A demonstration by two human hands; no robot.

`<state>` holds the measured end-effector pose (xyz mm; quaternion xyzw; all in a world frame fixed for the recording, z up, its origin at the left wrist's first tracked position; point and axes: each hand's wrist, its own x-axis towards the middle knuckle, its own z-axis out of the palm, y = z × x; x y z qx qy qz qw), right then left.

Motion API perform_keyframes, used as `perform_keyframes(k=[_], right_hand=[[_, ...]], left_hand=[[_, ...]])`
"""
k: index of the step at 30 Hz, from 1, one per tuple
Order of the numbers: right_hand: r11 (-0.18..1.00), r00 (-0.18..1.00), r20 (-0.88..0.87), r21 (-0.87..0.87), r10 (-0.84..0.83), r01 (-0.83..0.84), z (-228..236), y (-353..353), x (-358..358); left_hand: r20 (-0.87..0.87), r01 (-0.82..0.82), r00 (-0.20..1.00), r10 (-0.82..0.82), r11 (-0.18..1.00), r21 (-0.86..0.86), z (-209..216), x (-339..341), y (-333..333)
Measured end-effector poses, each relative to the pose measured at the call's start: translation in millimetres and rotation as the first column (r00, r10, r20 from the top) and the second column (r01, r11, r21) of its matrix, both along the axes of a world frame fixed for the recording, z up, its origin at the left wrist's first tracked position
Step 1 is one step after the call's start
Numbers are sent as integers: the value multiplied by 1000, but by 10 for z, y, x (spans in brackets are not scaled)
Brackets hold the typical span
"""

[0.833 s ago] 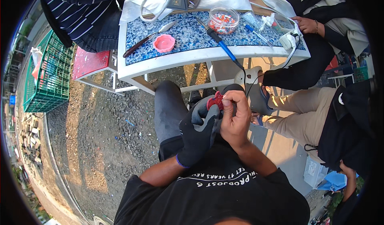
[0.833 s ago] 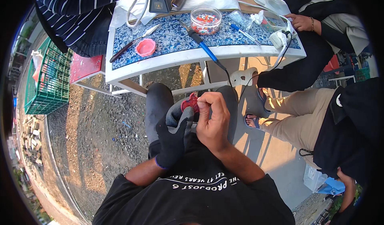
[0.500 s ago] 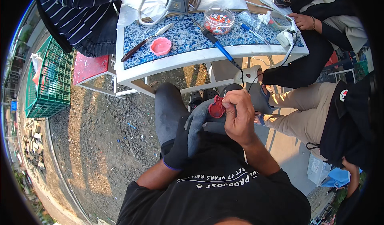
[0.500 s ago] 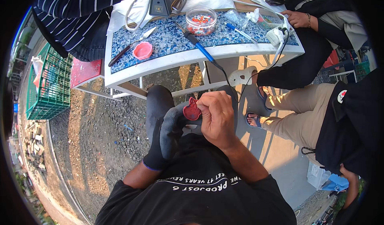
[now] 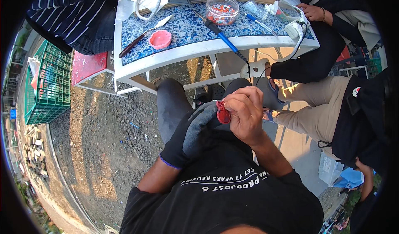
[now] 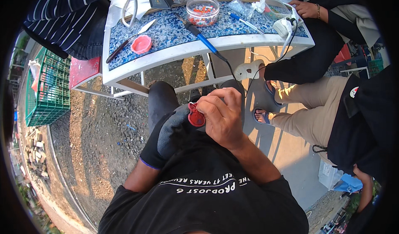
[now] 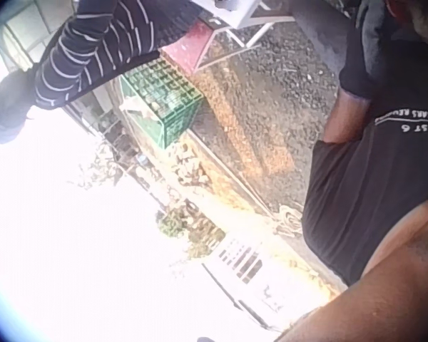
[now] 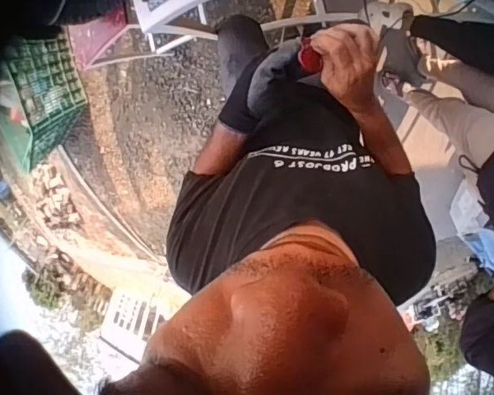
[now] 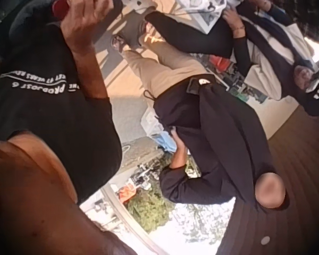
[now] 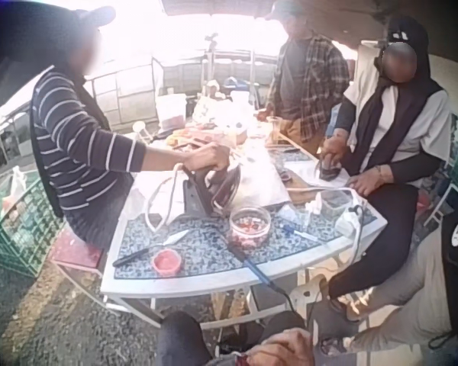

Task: Assembling small recycled foam or plastic components using a pointed tool.

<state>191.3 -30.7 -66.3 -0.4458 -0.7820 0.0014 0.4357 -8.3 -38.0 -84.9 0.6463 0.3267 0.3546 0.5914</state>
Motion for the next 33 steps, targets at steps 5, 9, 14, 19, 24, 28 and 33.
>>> perform_keyframes(k=[5, 9, 14, 19, 24, 28, 33], right_hand=[[997, 1000, -19, 72, -4, 5, 25, -14, -23], [995, 997, -57, 86, -47, 52, -2, -95, -45], [998, 999, -23, 49, -44, 45, -15, -97, -60], [996, 997, -8, 53, -72, 72, -28, -83, -88], [997, 998, 9, 35, -68, 68, -2, -66, -108], [997, 997, -19, 7, -78, 78, -10, -60, -134], [996, 993, -87, -36, -84, 81, -15, -70, -152]], left_hand=[[35, -17, 999, 10, 977, 211, 42, 15, 45], [32, -41, 999, 34, 962, 268, 55, 42, 48], [180, -18, 982, 62, 971, -237, 94, 55, -22], [198, -35, 973, 121, 921, -389, -18, 33, -33], [355, 74, 909, 216, 757, -649, 174, 57, 27], [137, -96, 981, 136, 959, -268, 250, 86, -9], [82, -177, 971, 223, 910, -375, 336, 155, -46]])
